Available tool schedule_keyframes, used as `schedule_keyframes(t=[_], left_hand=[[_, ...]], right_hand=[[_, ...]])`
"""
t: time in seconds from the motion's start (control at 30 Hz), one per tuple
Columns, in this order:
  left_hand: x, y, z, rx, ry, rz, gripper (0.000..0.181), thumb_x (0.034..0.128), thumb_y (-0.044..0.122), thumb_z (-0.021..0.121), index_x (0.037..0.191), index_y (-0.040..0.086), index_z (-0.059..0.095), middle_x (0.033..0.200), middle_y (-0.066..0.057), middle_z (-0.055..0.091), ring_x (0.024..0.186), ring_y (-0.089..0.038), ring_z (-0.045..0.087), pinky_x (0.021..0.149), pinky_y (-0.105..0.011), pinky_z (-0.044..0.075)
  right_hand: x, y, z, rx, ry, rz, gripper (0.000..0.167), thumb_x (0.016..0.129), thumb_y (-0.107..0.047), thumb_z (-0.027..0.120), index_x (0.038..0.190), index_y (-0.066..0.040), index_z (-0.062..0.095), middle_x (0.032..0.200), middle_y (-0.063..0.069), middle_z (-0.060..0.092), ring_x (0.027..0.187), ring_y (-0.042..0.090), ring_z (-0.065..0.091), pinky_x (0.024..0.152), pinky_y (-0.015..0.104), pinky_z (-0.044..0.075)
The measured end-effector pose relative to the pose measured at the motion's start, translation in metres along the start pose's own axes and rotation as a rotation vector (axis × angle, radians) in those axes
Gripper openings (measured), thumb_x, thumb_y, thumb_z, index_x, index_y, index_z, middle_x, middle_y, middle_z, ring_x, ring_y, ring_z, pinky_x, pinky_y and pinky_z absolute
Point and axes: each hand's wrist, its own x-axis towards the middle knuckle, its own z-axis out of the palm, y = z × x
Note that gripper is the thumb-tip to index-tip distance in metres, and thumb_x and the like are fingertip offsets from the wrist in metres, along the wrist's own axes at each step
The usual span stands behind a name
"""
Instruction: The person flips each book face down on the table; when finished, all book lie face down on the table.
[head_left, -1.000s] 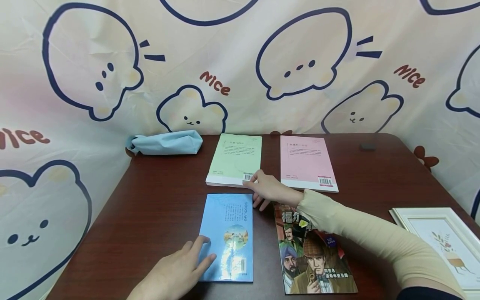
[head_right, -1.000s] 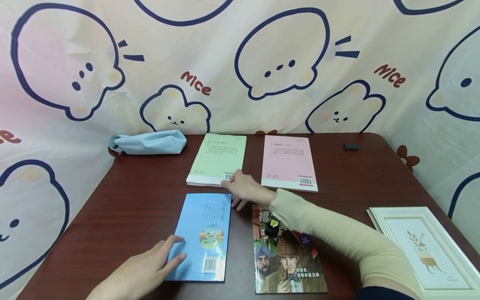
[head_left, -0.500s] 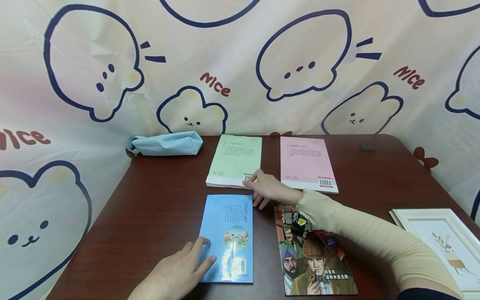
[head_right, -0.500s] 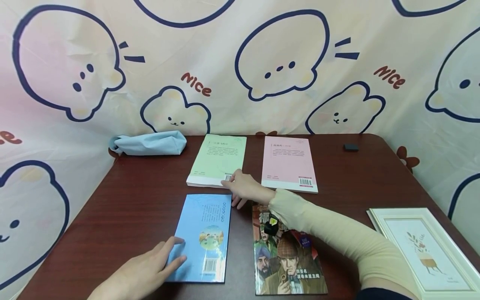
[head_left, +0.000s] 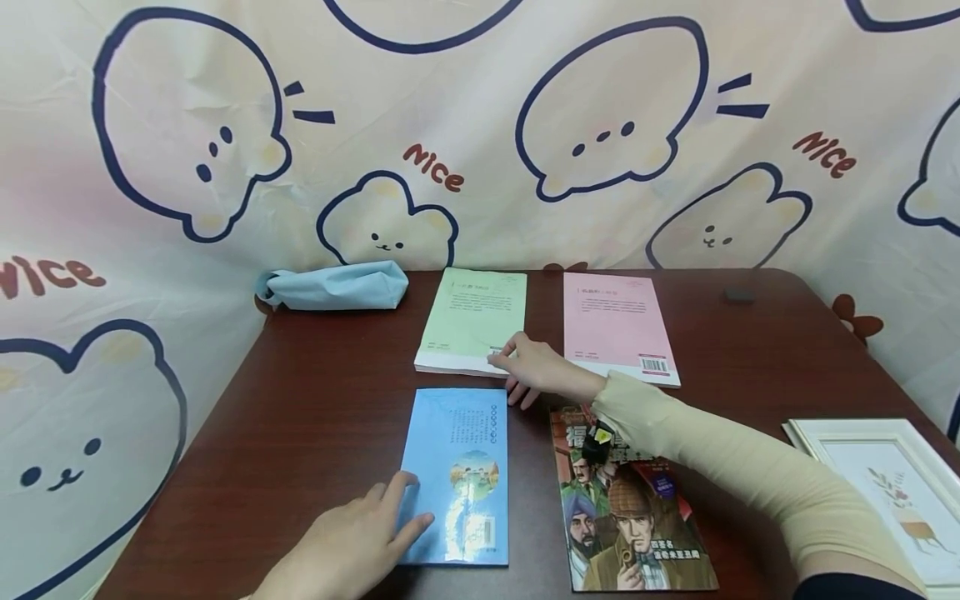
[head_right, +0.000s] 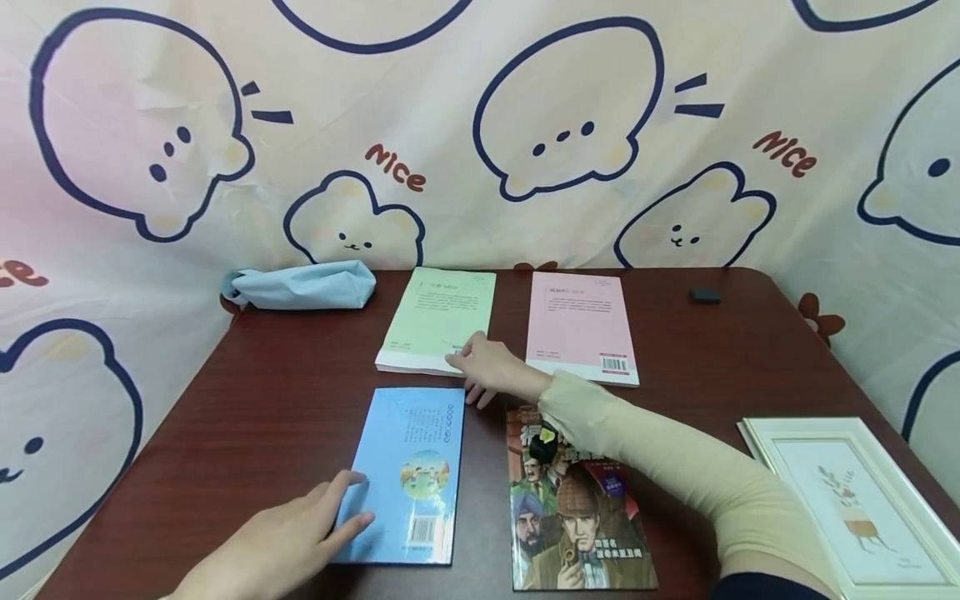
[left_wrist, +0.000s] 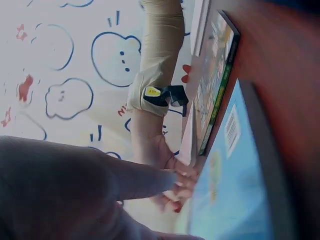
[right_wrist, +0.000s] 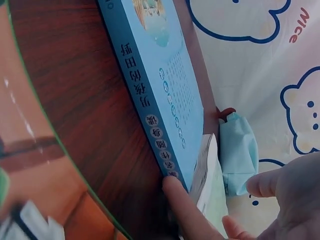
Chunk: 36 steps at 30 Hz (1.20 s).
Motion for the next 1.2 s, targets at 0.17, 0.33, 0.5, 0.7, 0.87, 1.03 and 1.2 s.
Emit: schedule_keyframes(t=[0.17, 0.33, 0.5, 0.7, 0.87, 1.03, 1.2], left_hand=[[-0.005, 0.019, -0.025, 0.077, 0.114, 0.068, 0.072, 0.0905, 0.062, 0.052, 0.141, 0.012, 0.043, 0.114, -0.013, 0.060, 0.091, -0.023, 0.064, 0.064, -0.041, 0.051], [-0.005, 0.056, -0.036, -0.054, 0.037, 0.209, 0.074, 0.0911, 0.068, 0.044, 0.144, 0.017, 0.037, 0.123, -0.011, 0.060, 0.084, -0.018, 0.066, 0.061, -0.038, 0.052], [0.003, 0.084, -0.021, -0.228, -0.079, 0.341, 0.069, 0.0929, 0.067, 0.041, 0.141, 0.018, 0.037, 0.096, 0.003, 0.066, 0.064, -0.007, 0.059, 0.057, -0.030, 0.046], [0.015, 0.096, -0.002, -0.513, -0.300, 0.329, 0.063, 0.0963, 0.051, 0.051, 0.139, 0.009, 0.035, 0.068, 0.005, 0.064, 0.056, -0.012, 0.059, 0.057, -0.029, 0.046], [0.022, 0.094, 0.008, -0.762, -0.537, 0.262, 0.060, 0.0981, 0.044, 0.053, 0.132, -0.003, 0.037, 0.079, -0.009, 0.070, 0.071, -0.031, 0.071, 0.056, -0.033, 0.056], [0.029, 0.098, 0.014, -0.843, -0.704, 0.214, 0.055, 0.0997, 0.045, 0.048, 0.107, -0.007, 0.063, 0.089, -0.023, 0.072, 0.075, -0.022, 0.073, 0.047, -0.018, 0.049], [0.033, 0.108, 0.015, -0.927, -0.816, 0.124, 0.061, 0.0990, 0.044, 0.049, 0.127, -0.010, 0.053, 0.102, -0.027, 0.070, 0.096, -0.027, 0.072, 0.059, -0.022, 0.056]], right_hand=[[-0.015, 0.003, -0.021, -0.049, 0.064, -0.021, 0.039, 0.100, -0.040, 0.050, 0.120, -0.007, 0.044, 0.090, 0.016, 0.068, 0.071, 0.021, 0.070, 0.057, 0.034, 0.057], [-0.036, 0.013, -0.048, -0.076, 0.140, 0.016, 0.038, 0.099, -0.038, 0.053, 0.119, -0.007, 0.045, 0.092, 0.017, 0.068, 0.072, 0.021, 0.071, 0.057, 0.034, 0.057], [-0.060, 0.034, -0.072, -0.211, 0.206, 0.091, 0.035, 0.099, -0.037, 0.053, 0.111, -0.004, 0.052, 0.087, 0.014, 0.067, 0.066, 0.019, 0.069, 0.055, 0.032, 0.056], [-0.092, 0.059, -0.088, -0.565, 0.279, 0.159, 0.038, 0.097, -0.040, 0.052, 0.100, -0.003, 0.059, 0.068, 0.007, 0.057, 0.054, 0.017, 0.053, 0.049, 0.029, 0.040], [-0.110, 0.078, -0.088, -0.666, 0.300, 0.180, 0.037, 0.096, -0.037, 0.057, 0.094, -0.001, 0.061, 0.068, 0.006, 0.054, 0.058, 0.018, 0.048, 0.051, 0.030, 0.036], [-0.116, 0.093, -0.085, -0.655, 0.351, 0.166, 0.037, 0.096, -0.036, 0.058, 0.096, 0.000, 0.065, 0.070, 0.007, 0.056, 0.062, 0.019, 0.049, 0.053, 0.031, 0.037], [-0.117, 0.100, -0.082, -0.555, 0.376, 0.119, 0.039, 0.097, -0.036, 0.056, 0.106, 0.000, 0.069, 0.071, 0.006, 0.060, 0.061, 0.017, 0.053, 0.054, 0.030, 0.039]])
